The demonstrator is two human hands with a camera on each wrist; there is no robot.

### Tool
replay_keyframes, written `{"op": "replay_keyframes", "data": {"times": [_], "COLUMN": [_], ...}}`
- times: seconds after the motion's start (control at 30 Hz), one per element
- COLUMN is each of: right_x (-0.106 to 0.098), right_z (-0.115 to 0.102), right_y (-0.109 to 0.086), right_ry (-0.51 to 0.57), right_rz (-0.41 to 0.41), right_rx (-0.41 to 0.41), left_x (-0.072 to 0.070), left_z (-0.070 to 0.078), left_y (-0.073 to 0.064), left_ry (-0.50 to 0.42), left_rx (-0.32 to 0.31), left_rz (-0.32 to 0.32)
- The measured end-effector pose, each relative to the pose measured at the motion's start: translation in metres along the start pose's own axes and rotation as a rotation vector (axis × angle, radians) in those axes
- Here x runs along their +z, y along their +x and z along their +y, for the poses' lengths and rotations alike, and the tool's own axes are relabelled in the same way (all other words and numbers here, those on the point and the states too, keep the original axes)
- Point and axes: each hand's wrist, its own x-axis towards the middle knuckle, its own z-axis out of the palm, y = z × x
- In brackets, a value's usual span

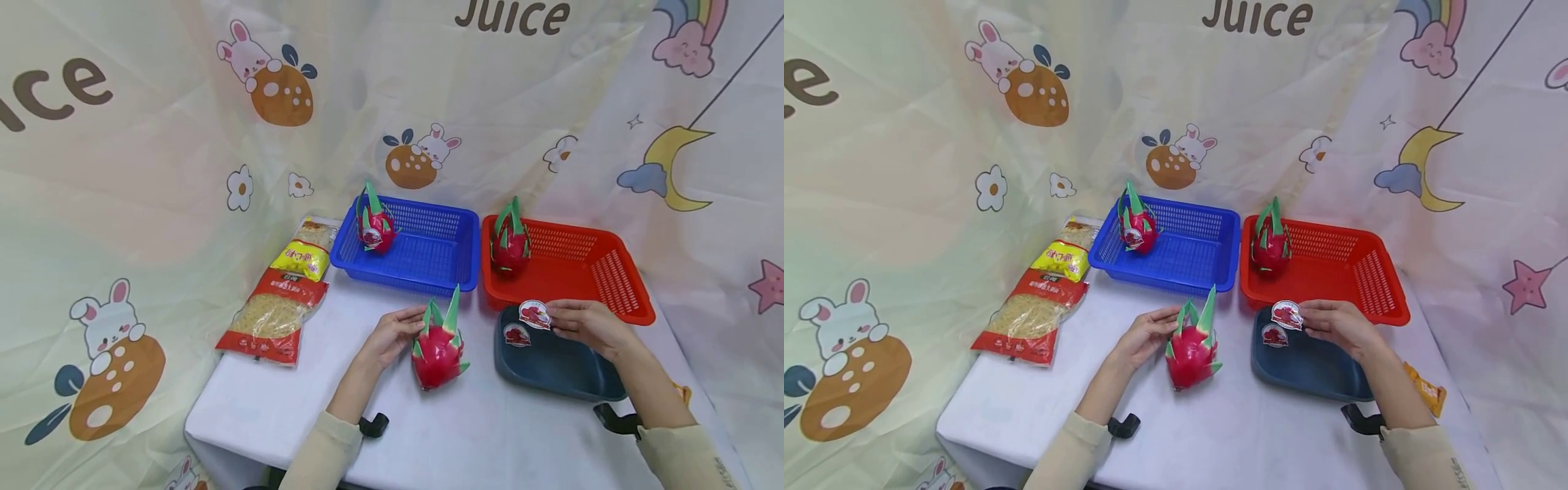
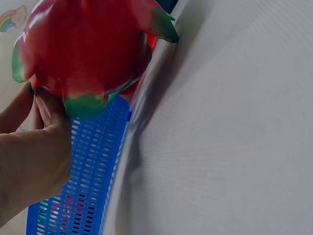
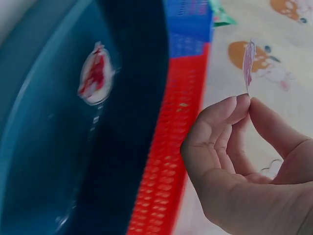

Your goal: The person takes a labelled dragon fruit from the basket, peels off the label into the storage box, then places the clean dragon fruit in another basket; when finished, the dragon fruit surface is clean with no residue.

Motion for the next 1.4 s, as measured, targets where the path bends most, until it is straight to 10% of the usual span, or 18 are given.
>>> {"op": "replay_keyframes", "data": {"times": [0.57,1.4], "right_x": [-0.019,-0.020], "right_z": [0.027,0.055], "right_y": [0.002,0.014], "right_ry": [-0.035,-0.286], "right_rz": [0.057,0.161], "right_rx": [0.202,0.217], "left_x": [-0.001,-0.004], "left_z": [-0.002,-0.005], "left_y": [-0.003,-0.003], "left_ry": [-0.009,-0.060], "left_rx": [0.007,0.022], "left_rz": [0.004,0.004]}}
